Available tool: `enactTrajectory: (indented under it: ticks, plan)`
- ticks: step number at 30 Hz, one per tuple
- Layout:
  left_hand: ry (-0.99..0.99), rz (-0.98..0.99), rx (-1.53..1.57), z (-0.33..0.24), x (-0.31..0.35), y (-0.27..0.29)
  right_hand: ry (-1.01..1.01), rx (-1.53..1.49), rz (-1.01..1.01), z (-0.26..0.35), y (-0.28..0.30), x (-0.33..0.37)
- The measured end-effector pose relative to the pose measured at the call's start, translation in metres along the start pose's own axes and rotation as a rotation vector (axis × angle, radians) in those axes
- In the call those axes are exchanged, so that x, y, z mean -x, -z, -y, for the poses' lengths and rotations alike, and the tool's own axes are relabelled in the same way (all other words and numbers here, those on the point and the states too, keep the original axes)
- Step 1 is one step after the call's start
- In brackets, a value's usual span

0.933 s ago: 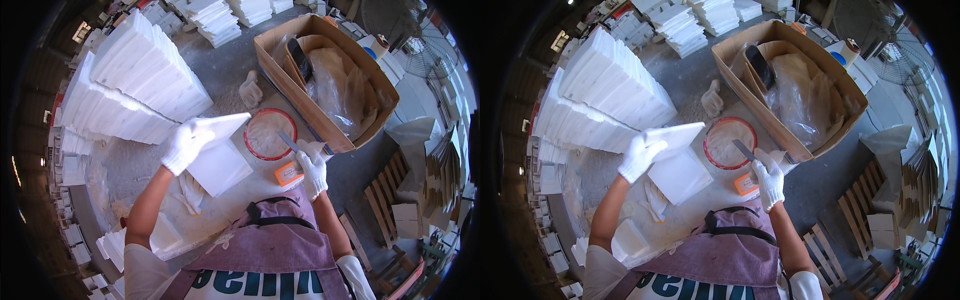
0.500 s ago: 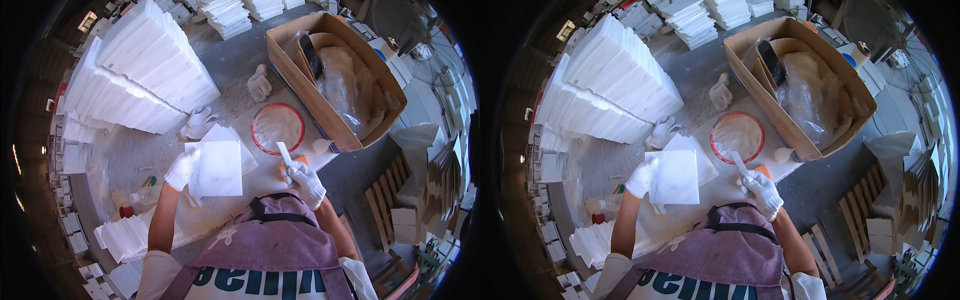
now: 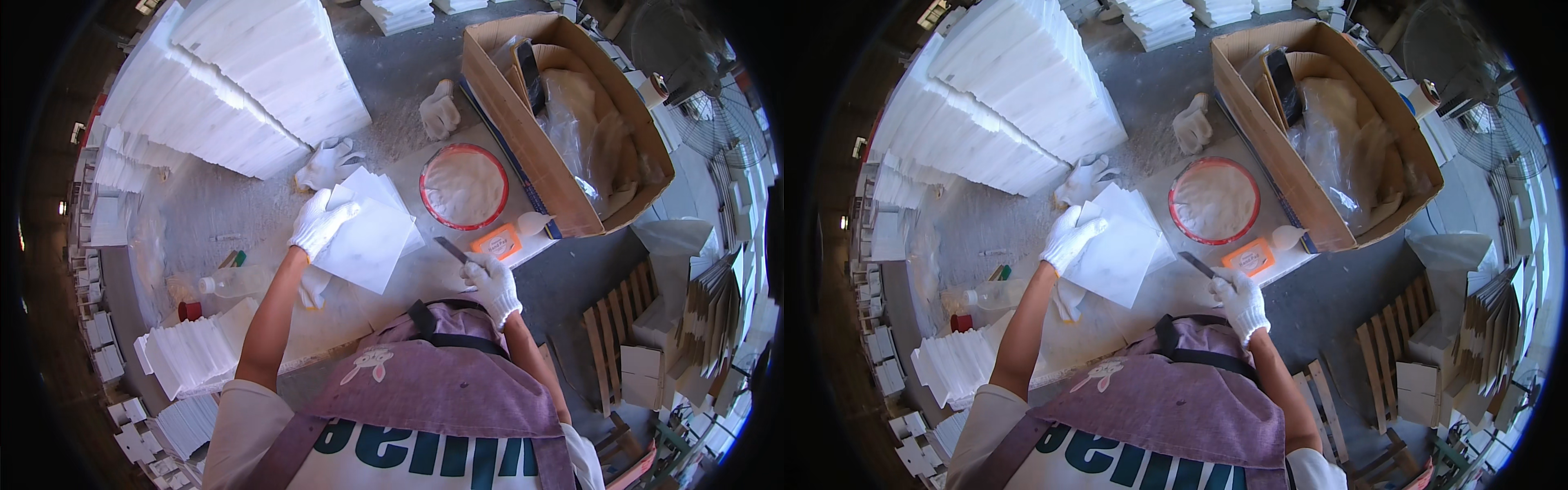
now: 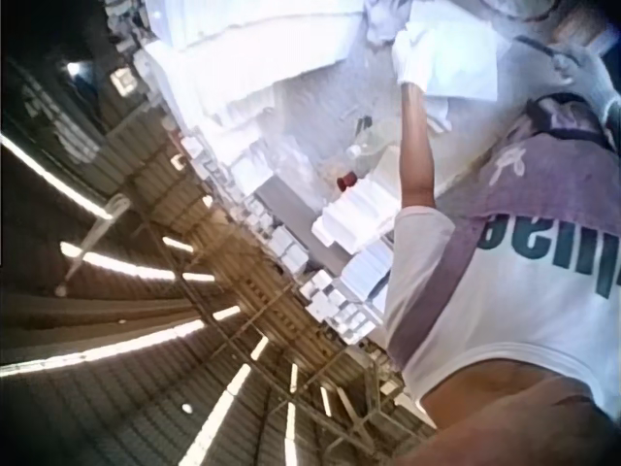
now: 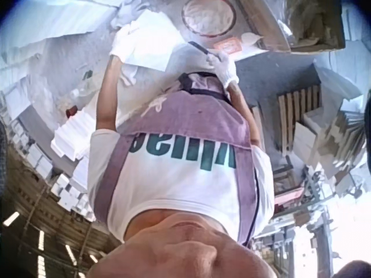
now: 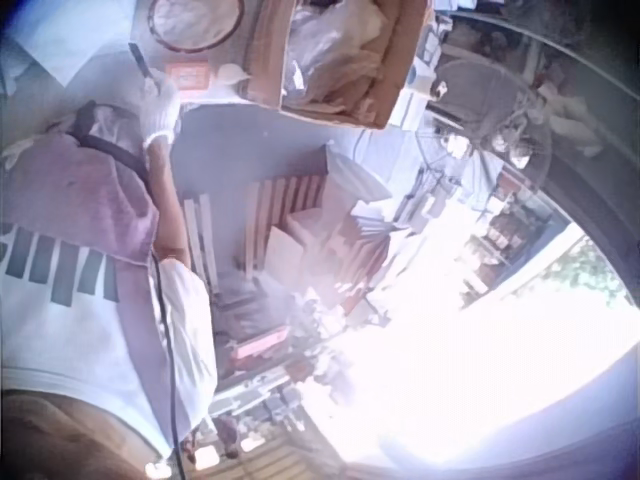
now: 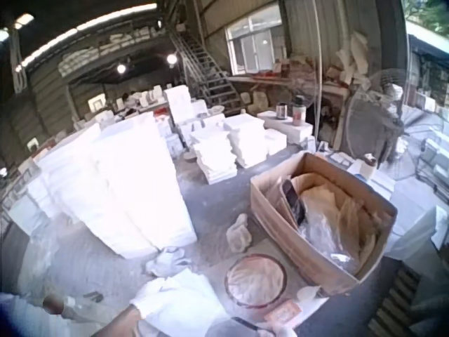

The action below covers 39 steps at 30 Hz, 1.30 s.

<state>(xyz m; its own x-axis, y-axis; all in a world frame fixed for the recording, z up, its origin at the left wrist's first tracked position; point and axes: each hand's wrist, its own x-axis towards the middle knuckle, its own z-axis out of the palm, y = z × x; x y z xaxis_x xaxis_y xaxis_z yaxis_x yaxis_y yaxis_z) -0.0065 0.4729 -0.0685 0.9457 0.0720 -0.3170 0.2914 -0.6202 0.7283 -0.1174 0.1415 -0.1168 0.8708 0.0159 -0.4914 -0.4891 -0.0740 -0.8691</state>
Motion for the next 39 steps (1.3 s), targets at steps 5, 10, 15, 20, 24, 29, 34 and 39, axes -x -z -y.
enactTrajectory:
  ticks: [5, 10, 15, 20, 24, 29, 34, 39]
  plan:
    - [-0.228, -0.289, -0.492, 0.002, 0.014, -0.016, 0.028, -0.101, 0.019, -0.001, 0.004, 0.000]
    - [-0.241, -0.201, -0.701, -0.020, 0.028, -0.028, 0.079, -0.219, 0.063, 0.014, -0.005, -0.012]
    - [-0.412, -0.228, -0.489, -0.004, 0.030, -0.051, 0.161, -0.109, 0.082, 0.044, -0.015, -0.024]
    - [-0.513, -0.358, -0.490, 0.001, 0.027, -0.071, 0.100, -0.062, 0.224, 0.054, -0.021, -0.032]
    - [-0.544, -0.479, -0.536, 0.002, 0.028, -0.077, 0.068, 0.040, 0.284, 0.053, -0.024, -0.030]
    - [-0.537, -0.465, -0.543, 0.001, 0.028, -0.076, 0.159, 0.132, 0.275, 0.055, -0.028, -0.026]
    - [-0.557, -0.469, -0.593, -0.003, 0.030, -0.073, 0.232, 0.240, 0.298, 0.058, -0.033, -0.030]
    - [-0.548, -0.467, -0.577, -0.002, 0.029, -0.074, 0.303, 0.364, 0.260, 0.050, -0.029, -0.022]
